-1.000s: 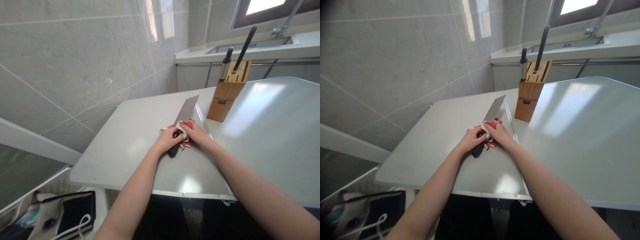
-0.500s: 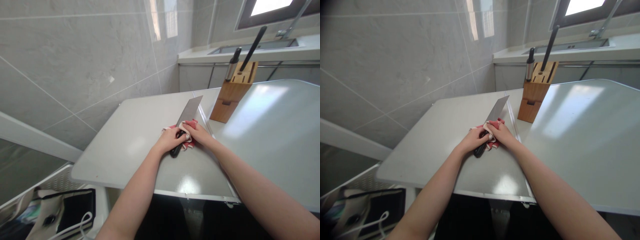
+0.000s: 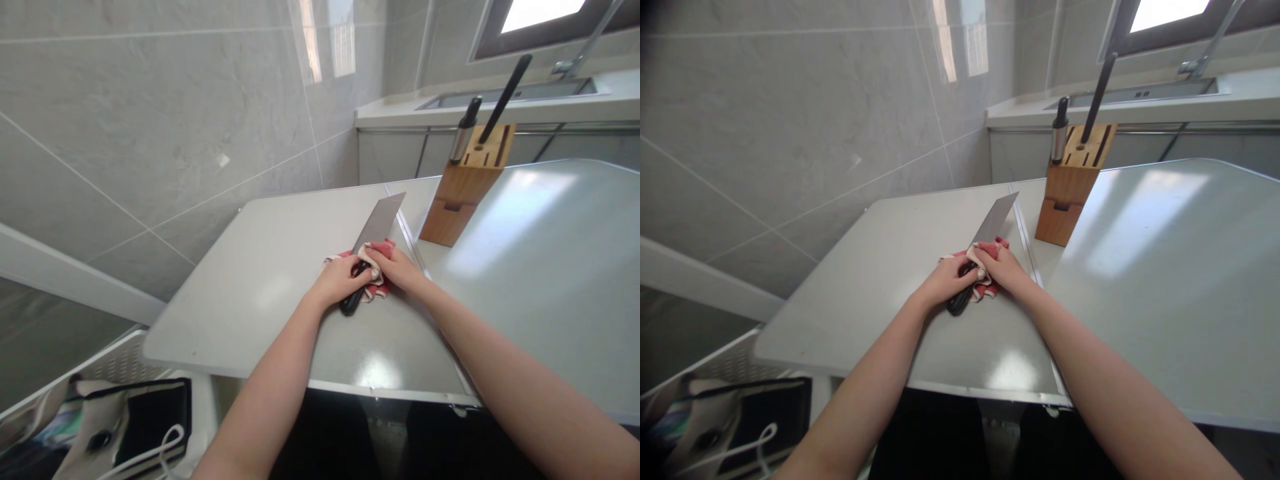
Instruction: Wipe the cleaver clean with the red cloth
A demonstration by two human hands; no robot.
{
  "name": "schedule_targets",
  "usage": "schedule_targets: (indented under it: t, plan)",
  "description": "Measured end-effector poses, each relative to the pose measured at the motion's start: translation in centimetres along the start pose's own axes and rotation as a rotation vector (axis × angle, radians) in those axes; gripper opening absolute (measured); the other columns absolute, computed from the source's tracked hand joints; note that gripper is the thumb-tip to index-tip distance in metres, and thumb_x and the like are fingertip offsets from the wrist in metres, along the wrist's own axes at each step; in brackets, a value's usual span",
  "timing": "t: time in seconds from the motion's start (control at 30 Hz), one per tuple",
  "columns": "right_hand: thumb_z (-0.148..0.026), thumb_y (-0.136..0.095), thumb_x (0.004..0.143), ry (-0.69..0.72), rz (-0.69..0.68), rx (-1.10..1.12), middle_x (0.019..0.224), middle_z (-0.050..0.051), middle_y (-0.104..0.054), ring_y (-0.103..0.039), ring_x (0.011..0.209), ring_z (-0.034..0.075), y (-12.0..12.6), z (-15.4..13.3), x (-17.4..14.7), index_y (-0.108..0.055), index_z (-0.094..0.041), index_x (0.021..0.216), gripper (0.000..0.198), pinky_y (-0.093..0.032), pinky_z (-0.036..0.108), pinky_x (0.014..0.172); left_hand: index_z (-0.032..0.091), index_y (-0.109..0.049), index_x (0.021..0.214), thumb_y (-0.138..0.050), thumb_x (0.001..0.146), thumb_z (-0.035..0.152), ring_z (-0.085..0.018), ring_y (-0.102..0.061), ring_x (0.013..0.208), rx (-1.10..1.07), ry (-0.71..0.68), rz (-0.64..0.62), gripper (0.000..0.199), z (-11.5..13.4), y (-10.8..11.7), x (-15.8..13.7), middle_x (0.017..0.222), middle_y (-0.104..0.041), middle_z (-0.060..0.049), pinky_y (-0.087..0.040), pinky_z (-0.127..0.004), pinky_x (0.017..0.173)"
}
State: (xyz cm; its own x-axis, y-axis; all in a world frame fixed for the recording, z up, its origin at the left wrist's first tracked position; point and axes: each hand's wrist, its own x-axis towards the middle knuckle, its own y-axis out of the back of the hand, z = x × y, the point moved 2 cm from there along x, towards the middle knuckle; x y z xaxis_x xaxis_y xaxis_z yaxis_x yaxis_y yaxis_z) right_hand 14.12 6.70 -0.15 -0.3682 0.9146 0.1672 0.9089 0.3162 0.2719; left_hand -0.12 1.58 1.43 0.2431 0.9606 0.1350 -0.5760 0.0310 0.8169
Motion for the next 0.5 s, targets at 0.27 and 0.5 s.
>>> schedule_targets:
  t: [0.27,0.5]
  plan:
    - [-0.044,-0.054,0.082,0.043,-0.002,-0.027,0.072,0.002,-0.069,-0.062,0.094,0.022,0.01,0.03,0.19,-0.068,-0.02,0.075,0.028,-0.021,0.046,0.111,0.017,-0.064,0.092,-0.05,0.086,0.05,-0.015,-0.057,0.069,-0.028,-0.007,0.006,0.036,0.02,0.03,-0.05,0.079,-0.066,-0.002,-0.041,-0.026,0.067]
    - [-0.047,-0.062,0.077,-0.042,0.012,0.083,0.069,0.003,-0.069,-0.063,0.087,0.023,0.03,0.01,0.04,-0.069,-0.02,0.079,0.028,-0.039,0.042,0.098,0.017,-0.064,0.092,-0.05,0.087,0.049,-0.015,-0.057,0.068,-0.025,-0.006,-0.004,0.035,0.13,0.12,-0.08,0.078,-0.066,-0.002,-0.041,-0.026,0.066]
